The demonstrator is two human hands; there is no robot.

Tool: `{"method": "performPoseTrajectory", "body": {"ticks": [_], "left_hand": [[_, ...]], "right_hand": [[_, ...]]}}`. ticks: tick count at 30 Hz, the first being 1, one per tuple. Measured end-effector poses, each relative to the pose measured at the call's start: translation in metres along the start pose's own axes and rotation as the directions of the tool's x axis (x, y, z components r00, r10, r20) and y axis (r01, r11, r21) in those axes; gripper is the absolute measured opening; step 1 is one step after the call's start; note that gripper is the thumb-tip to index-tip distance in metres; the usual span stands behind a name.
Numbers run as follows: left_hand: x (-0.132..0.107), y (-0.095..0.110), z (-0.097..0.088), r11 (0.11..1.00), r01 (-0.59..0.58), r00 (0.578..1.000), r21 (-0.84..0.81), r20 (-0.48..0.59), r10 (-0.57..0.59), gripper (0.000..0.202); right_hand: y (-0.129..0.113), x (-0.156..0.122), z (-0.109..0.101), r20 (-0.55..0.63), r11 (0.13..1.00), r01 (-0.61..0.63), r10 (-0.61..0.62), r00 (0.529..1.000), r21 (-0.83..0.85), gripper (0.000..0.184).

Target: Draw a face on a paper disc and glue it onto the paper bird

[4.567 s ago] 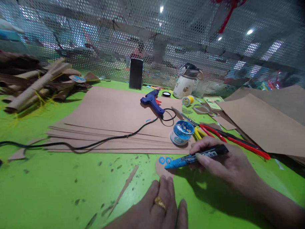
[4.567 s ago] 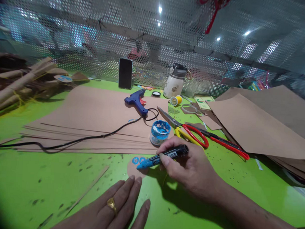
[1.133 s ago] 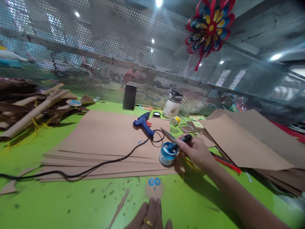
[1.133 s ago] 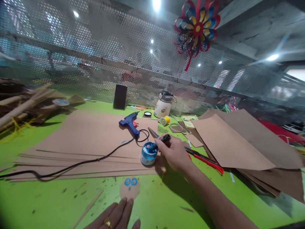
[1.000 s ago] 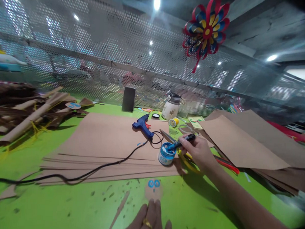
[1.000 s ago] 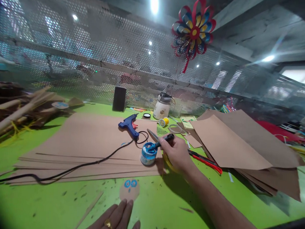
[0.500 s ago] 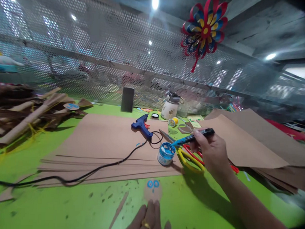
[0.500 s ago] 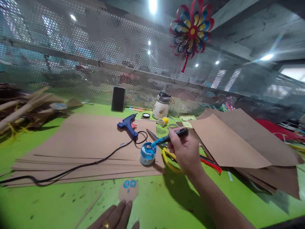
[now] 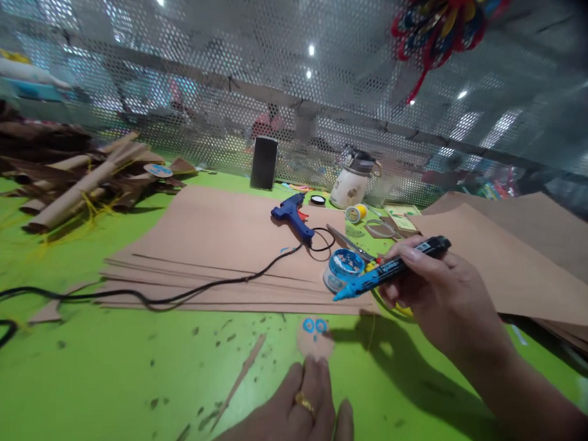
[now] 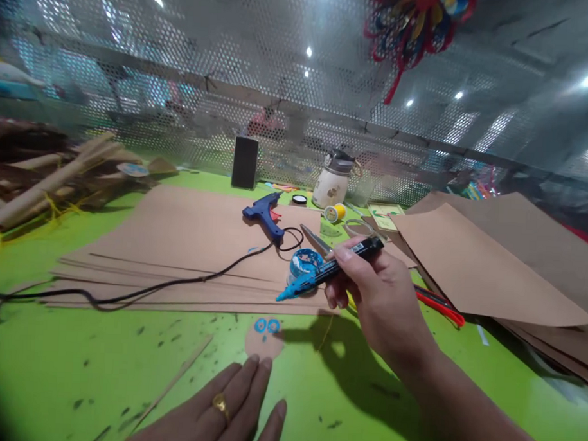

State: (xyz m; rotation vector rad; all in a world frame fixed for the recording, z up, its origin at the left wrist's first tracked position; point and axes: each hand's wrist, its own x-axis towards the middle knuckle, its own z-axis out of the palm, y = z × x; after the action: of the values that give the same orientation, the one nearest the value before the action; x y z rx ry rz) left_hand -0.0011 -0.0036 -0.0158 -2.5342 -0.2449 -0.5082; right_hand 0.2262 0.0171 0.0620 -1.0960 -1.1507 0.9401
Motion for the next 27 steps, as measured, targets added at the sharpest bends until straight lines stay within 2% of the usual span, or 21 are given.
{"method": "performPoseTrajectory", "body": {"ticks": [4, 6, 16, 23, 27], "left_hand": [[0.002, -0.002, -0.006, 0.999, -0.035, 0.999, 0.027, 0.006, 0.034, 0.027], [0.003, -0.002, -0.006, 0.999, -0.029, 1.000, 0.039, 0.007, 0.029, 0.026], [0.002, 0.001, -0.003, 0.999, -0.003, 0.998, 0.039, 0.062, 0.001, 0.029], [0.004, -0.001, -0.004, 0.999, -0.013, 0.999, 0.043, 0.043, 0.011, 0.027], [0.003, -0.001, -0.003, 0.998, -0.027, 0.999, 0.058, 0.042, 0.024, 0.027]], "right_hand": [[0.011, -0.010, -0.002, 0.136, 0.989, -0.065, 0.083, 0.987, -0.130, 0.014], [0.016, -0.016, -0.005, 0.160, 0.981, -0.049, 0.080, 0.984, -0.187, 0.015], [0.023, -0.037, -0.008, 0.108, 0.947, -0.053, 0.092, 0.990, -0.318, 0.010], [0.027, -0.035, -0.006, 0.182, 0.933, 0.052, 0.015, 0.983, -0.356, 0.010], [0.027, -0.033, -0.004, 0.199, 0.922, 0.064, 0.015, 0.980, -0.382, 0.008]]}}
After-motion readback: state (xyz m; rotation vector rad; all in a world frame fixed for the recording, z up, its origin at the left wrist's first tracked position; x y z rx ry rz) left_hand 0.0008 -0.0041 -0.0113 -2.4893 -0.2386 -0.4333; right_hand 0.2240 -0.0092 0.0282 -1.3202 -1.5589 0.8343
